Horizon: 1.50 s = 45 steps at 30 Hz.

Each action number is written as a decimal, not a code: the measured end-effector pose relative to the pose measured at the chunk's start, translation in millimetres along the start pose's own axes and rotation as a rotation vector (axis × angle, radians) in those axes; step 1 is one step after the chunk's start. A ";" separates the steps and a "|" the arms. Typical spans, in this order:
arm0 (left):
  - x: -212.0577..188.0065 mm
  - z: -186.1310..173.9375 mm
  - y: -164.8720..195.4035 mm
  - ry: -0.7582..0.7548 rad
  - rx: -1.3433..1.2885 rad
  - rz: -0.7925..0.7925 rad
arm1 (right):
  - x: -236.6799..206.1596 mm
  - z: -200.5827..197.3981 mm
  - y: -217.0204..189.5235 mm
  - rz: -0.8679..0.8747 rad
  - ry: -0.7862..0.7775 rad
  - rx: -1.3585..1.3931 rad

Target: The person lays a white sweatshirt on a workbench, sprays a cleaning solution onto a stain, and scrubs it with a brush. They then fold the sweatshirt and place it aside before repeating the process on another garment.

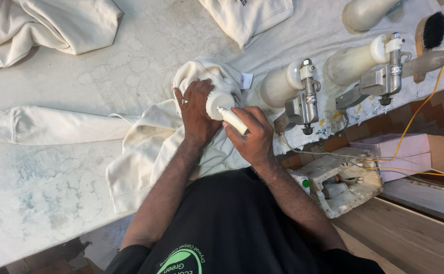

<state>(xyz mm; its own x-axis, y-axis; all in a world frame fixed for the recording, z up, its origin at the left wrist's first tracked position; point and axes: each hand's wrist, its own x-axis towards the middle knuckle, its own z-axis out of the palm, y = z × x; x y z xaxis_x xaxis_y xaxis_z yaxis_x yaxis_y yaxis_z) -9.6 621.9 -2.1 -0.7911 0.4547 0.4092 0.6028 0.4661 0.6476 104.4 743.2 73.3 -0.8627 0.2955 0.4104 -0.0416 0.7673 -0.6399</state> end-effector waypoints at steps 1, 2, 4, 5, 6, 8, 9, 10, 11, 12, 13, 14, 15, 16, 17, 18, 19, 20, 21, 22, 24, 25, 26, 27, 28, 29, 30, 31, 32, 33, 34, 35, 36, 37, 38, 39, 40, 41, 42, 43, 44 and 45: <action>-0.4 0.3 -0.1 0.006 -0.002 0.003 | 0.4 0.2 1.2 -0.002 -0.004 -0.014; -0.8 0.6 0.0 0.011 -0.005 0.005 | 0.8 -0.4 2.6 0.001 -0.003 -0.003; -1.2 0.8 -0.1 -0.003 0.000 -0.008 | 2.1 -1.6 4.8 0.006 -0.003 0.018; -1.2 0.9 -0.1 -0.008 0.002 -0.014 | 3.0 -2.3 5.6 0.010 -0.002 0.004; -1.1 0.7 0.0 -0.004 0.006 -0.012 | 3.9 -2.8 6.0 0.014 -0.001 -0.008; -0.9 0.4 0.4 0.001 0.013 -0.004 | 5.1 -3.5 5.3 0.013 -0.001 -0.019; -0.7 0.3 0.7 0.010 0.004 -0.002 | 5.4 -3.5 4.3 0.005 -0.002 -0.017; -0.9 0.1 1.3 0.019 -0.006 -0.001 | 5.4 -3.4 2.9 -0.003 -0.004 -0.016; -1.1 0.0 1.8 0.028 -0.015 0.000 | 5.2 -3.1 1.5 -0.006 -0.023 -0.008; -1.2 0.0 2.2 0.038 -0.007 0.008 | 4.4 -2.9 -0.3 -0.009 -0.043 0.001; -1.5 0.0 2.6 0.044 0.002 0.015 | 3.8 -2.9 -1.7 -0.009 -0.063 0.010; -1.7 0.1 2.9 0.050 0.010 0.022 | 3.6 -3.0 -2.6 -0.009 -0.060 0.003; -2.0 0.4 3.1 0.050 0.005 0.028 | 3.5 -3.4 -2.7 -0.011 -0.057 -0.005; -2.1 0.4 3.2 0.053 0.000 0.034 | 4.0 -3.9 -2.7 -0.015 -0.055 -0.012; -2.3 0.7 3.2 0.055 -0.004 0.037 | 4.6 -4.7 -1.9 -0.007 -0.042 -0.020; -2.5 0.7 3.1 0.049 0.002 0.031 | 6.0 -5.8 -0.7 0.001 -0.030 -0.027; -2.5 0.8 3.0 0.043 0.007 0.027 | 7.4 -6.9 0.7 0.008 -0.016 -0.034; -2.7 0.8 2.8 0.036 0.012 0.024 | 8.7 -7.5 1.8 0.007 -0.016 -0.029; -2.7 0.7 2.8 0.034 0.012 0.025 | 9.6 -8.1 2.3 0.007 -0.014 -0.025; -2.9 0.7 2.7 0.032 0.011 0.026 | 10.1 -8.3 2.5 0.007 -0.012 -0.023; -3.3 0.5 2.8 0.033 0.006 0.027 | 9.5 -8.1 1.3 -0.007 -0.050 -0.008; -3.5 0.4 2.9 0.037 0.003 0.028 | 8.7 -7.9 0.4 -0.014 -0.069 0.000; -3.6 0.5 3.0 0.041 0.001 0.028 | 7.8 -7.7 -0.7 -0.010 -0.076 -0.001; -3.9 0.7 3.1 0.040 -0.007 0.028 | 6.9 -7.8 -1.3 -0.006 -0.085 -0.002; -3.8 0.9 3.0 0.041 -0.013 0.029 | 6.6 -8.2 -1.4 -0.004 -0.093 -0.002; -4.0 1.3 2.8 0.043 -0.020 0.029 | 6.2 -8.7 -1.1 -0.001 -0.086 -0.011; -3.9 1.6 2.7 0.040 -0.008 0.035 | 6.9 -9.8 0.1 0.002 -0.080 -0.020; -4.0 2.1 2.3 0.038 0.004 0.041 | 7.4 -10.8 1.5 0.004 -0.074 -0.030; -4.1 2.4 2.0 0.036 0.016 0.046 | 8.9 -11.8 3.5 0.008 -0.066 -0.028; -4.1 2.7 1.7 0.038 0.018 0.044 | 10.5 -12.4 5.4 0.012 -0.058 -0.027; -4.4 2.9 1.5 0.037 0.020 0.043 | 10.8 -12.4 6.2 0.019 -0.050 -0.026; -4.5 3.1 1.3 0.035 0.020 0.042 | 11.2 -12.1 6.6 0.017 -0.065 -0.020; -4.8 2.9 1.2 0.035 0.020 0.040 | 11.2 -11.2 6.3 0.015 -0.078 -0.015; -5.1 2.6 1.3 0.034 0.019 0.038 | 10.6 -10.9 5.6 0.014 -0.090 -0.010; -5.0 2.3 1.4 0.033 0.017 0.037 | 10.0 -10.2 4.3 -0.005 -0.097 -0.001; -4.9 1.8 1.7 0.020 0.019 0.029 | 9.0 -10.2 2.8 -0.023 -0.105 0.008; -4.6 1.1 1.8 0.008 0.023 0.020 | 8.2 -11.4 1.7 -0.042 -0.114 0.018; -4.3 0.3 2.0 -0.005 0.027 0.008 | 7.3 -13.3 0.7 -0.020 -0.105 0.020; -3.6 -0.7 2.0 -0.016 0.017 0.007 | 7.2 -17.5 1.2 0.001 -0.096 0.023; -2.6 -1.6 1.8 -0.025 0.007 0.005 | 7.7 -21.8 2.2 0.018 -0.087 0.026; -2.2 -2.8 1.5 -0.034 -0.001 -0.001 | 7.7 -27.1 3.6 0.022 -0.078 0.016; -1.6 -4.0 0.9 -0.041 -0.011 -0.004 | 8.0 -33.1 5.8 0.026 -0.069 0.006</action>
<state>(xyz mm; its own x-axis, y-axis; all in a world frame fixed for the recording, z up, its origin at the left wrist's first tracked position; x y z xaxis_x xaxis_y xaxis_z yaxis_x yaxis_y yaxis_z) -8.2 618.5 0.4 -0.7883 0.4837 0.3804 0.5986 0.4596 0.6560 113.9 768.8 94.4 -0.8962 0.2755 0.3479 -0.0214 0.7562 -0.6540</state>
